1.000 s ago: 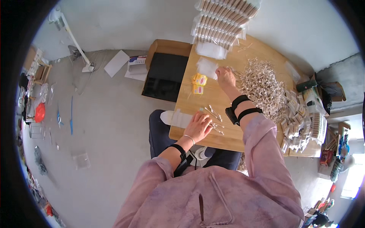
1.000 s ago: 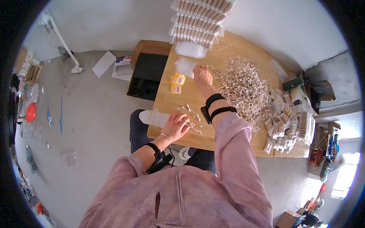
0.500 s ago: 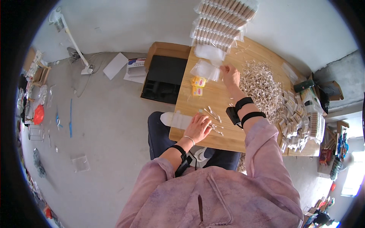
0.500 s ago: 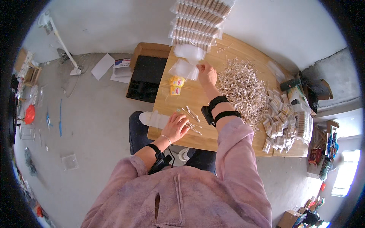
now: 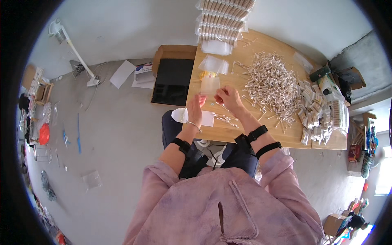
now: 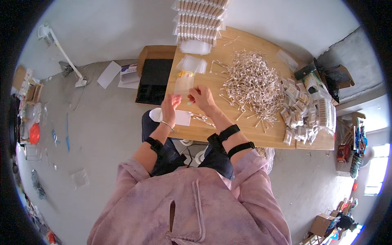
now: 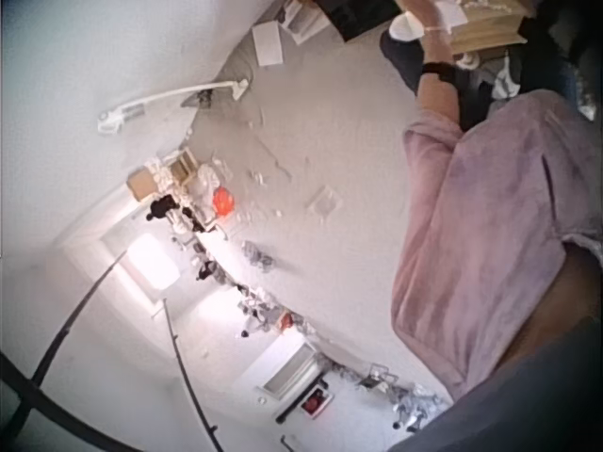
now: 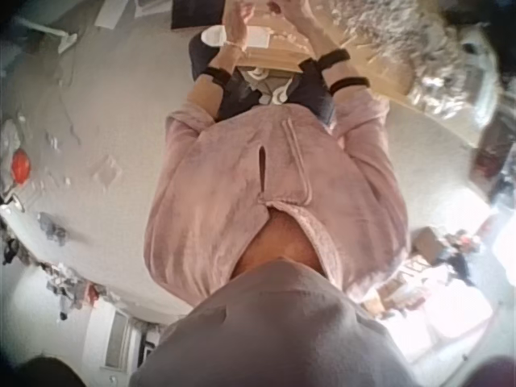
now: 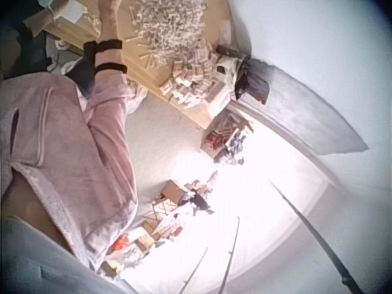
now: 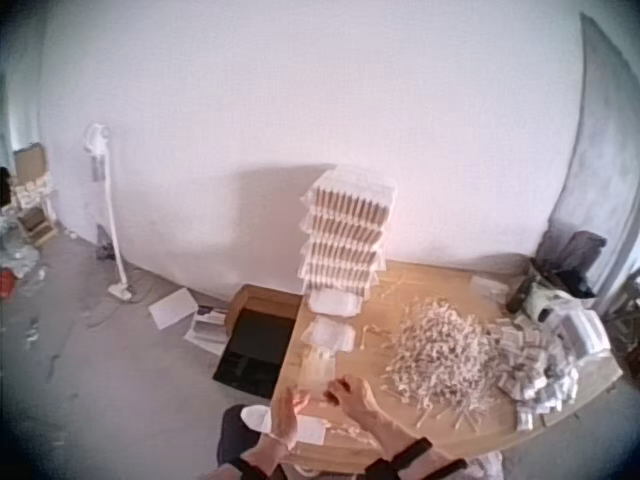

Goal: Gathering loose cotton swabs from a pile and placing them neatly into small plastic bags.

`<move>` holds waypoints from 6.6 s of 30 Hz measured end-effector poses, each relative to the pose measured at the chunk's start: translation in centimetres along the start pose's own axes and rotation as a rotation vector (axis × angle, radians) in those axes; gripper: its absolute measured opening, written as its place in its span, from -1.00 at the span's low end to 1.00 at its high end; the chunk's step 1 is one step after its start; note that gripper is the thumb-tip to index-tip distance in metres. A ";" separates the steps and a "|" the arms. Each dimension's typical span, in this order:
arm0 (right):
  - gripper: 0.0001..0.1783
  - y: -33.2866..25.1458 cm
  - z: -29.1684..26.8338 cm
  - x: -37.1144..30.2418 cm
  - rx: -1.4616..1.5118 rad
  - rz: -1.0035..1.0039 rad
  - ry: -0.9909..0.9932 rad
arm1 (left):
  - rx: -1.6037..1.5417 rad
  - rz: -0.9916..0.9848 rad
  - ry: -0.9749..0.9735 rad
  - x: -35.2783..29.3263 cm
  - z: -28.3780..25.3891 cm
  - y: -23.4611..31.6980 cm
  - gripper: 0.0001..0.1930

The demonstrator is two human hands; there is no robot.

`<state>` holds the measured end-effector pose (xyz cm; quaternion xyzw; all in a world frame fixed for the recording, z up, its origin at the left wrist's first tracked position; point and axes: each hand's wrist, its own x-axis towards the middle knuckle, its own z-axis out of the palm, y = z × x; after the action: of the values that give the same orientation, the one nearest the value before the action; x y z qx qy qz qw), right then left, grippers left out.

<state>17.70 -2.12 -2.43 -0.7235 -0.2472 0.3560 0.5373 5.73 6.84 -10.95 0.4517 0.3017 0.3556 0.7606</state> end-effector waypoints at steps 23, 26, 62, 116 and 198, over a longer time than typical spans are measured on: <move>-0.66 -0.1 8.8 -1.1 -0.303 -0.134 -0.149 | 0.522 0.076 0.011 -3.2 -7.3 7.6 -0.72; -0.65 -0.7 9.1 -1.1 -0.117 -0.100 -0.215 | 0.302 0.088 0.051 -3.5 -6.3 8.2 -0.67; -0.89 -0.9 10.9 -4.0 -0.784 -0.842 0.010 | 0.272 0.178 0.203 -3.1 -7.7 6.7 -0.70; -0.89 1.1 10.7 -3.8 -0.381 -0.935 0.016 | -0.446 -0.242 0.191 -2.6 -9.0 8.6 -0.71; -0.77 5.7 11.1 5.7 -1.034 -0.516 -0.423 | 0.228 -0.185 0.508 -5.2 -9.1 -1.5 -0.72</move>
<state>12.40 7.08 -11.12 -0.7208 -0.6563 0.1845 0.1250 -3.89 6.39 -15.36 0.4014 0.5605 0.3505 0.6339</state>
